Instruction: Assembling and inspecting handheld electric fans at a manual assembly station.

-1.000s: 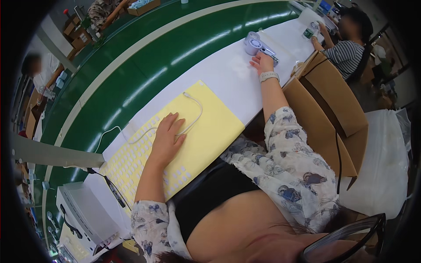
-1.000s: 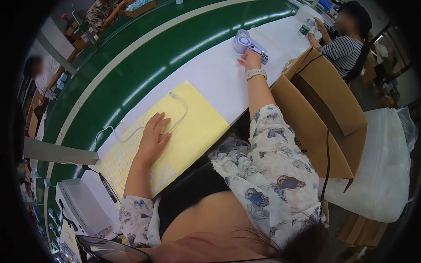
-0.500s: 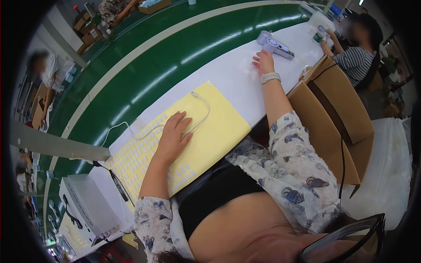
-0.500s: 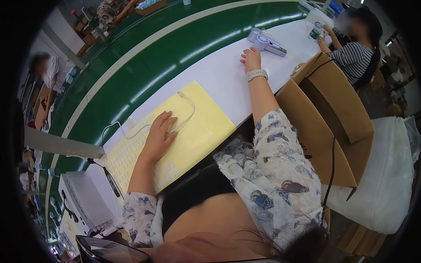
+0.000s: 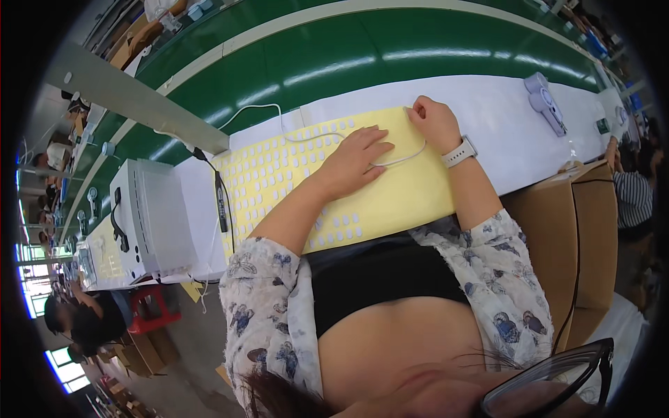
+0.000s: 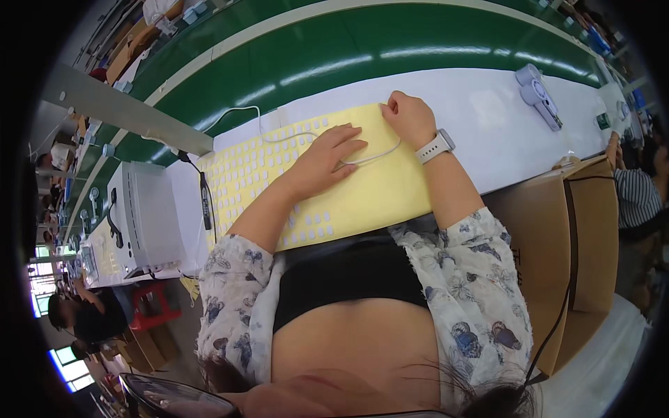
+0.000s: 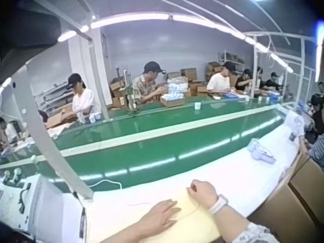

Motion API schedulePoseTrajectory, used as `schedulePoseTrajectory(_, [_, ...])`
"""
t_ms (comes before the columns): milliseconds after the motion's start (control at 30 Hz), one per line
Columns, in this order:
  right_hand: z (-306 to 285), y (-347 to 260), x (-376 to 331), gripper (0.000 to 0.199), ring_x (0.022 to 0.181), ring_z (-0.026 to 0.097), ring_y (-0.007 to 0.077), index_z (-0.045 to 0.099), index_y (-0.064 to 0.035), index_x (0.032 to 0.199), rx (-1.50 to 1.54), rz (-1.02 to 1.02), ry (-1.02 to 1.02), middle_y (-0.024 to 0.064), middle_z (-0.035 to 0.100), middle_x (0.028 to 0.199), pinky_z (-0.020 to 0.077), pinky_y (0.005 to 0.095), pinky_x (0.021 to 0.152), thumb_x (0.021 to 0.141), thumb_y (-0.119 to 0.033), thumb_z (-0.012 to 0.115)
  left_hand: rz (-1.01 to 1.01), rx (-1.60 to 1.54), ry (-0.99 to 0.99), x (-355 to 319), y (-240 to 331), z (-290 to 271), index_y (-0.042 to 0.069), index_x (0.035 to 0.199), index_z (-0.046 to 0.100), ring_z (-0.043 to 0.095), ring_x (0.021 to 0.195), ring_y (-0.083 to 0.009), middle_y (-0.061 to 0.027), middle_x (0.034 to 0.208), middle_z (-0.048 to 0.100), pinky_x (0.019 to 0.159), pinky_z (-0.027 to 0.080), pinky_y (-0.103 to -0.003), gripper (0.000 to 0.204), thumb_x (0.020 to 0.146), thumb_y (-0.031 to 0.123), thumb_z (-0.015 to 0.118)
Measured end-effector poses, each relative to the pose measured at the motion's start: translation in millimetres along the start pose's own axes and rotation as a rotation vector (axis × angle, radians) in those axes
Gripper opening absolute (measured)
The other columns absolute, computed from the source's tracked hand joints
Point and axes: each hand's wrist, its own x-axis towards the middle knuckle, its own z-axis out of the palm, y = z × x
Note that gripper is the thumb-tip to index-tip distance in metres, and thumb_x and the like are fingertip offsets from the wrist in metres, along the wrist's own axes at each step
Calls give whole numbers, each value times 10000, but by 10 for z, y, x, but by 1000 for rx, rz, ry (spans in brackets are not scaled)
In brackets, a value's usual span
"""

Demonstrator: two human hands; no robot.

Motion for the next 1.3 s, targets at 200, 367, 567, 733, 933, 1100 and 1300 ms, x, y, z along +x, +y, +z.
schedulePoseTrajectory(200, [-17, -31, -17, 220, 623, 592, 246, 600, -64, 812, 117, 20, -54, 84, 619, 682, 461, 343, 582, 849, -279, 620, 15, 10, 27, -84, -69, 0, 82, 1238, 543, 340, 1327, -328, -139, 1388, 424, 1096, 292, -425, 422, 831, 150, 631])
schedulePoseTrajectory(367, [2, -6, 36, 189, 602, 570, 232, 596, -54, 833, 176, -25, -99, 79, 608, 675, 450, 325, 572, 854, -240, 620, 30, 5, 50, -136, -122, -1, 77, 1232, 544, 354, 1312, -335, -147, 1376, 435, 1090, 299, -427, 427, 824, 160, 638])
schedulePoseTrajectory(567, [82, 198, 34, 137, 587, 513, 157, 588, -25, 866, 208, -109, -54, 77, 582, 662, 432, 303, 559, 871, -161, 605, 130, 14, 107, -113, -210, 122, 64, 1197, 554, 368, 1290, -362, -171, 1349, 448, 1079, 303, -440, 416, 810, 181, 654])
schedulePoseTrajectory(733, [6, 153, 45, 159, 597, 480, 113, 570, -1, 873, 296, -60, -134, 53, 552, 651, 407, 269, 568, 899, -159, 570, 89, -6, 125, -126, -165, 132, 71, 1176, 571, 359, 1297, -351, -174, 1343, 453, 1080, 296, -426, 401, 807, 201, 661])
schedulePoseTrajectory(933, [16, 119, 72, 133, 612, 433, 64, 547, -7, 868, 320, -4, -180, -11, 503, 685, 375, 218, 558, 934, -122, 540, 102, -2, 94, -146, -182, 109, 81, 1188, 559, 327, 1318, -351, -162, 1363, 430, 1092, 281, -428, 390, 827, 193, 655])
schedulePoseTrajectory(1100, [28, 107, 53, 168, 593, 472, 107, 574, 0, 887, 337, -34, -131, 38, 549, 667, 406, 265, 566, 902, -167, 565, 109, -14, 68, -147, -140, 70, 81, 1187, 559, 325, 1320, -349, -159, 1367, 427, 1093, 281, -426, 391, 827, 199, 657])
schedulePoseTrajectory(1300, [27, 122, 72, 156, 585, 474, 118, 586, 1, 899, 263, -67, -112, 41, 555, 664, 408, 264, 566, 891, -155, 582, 92, -31, 103, -133, -161, 93, 65, 1173, 564, 346, 1306, -336, -164, 1351, 445, 1089, 285, -417, 392, 822, 219, 645])
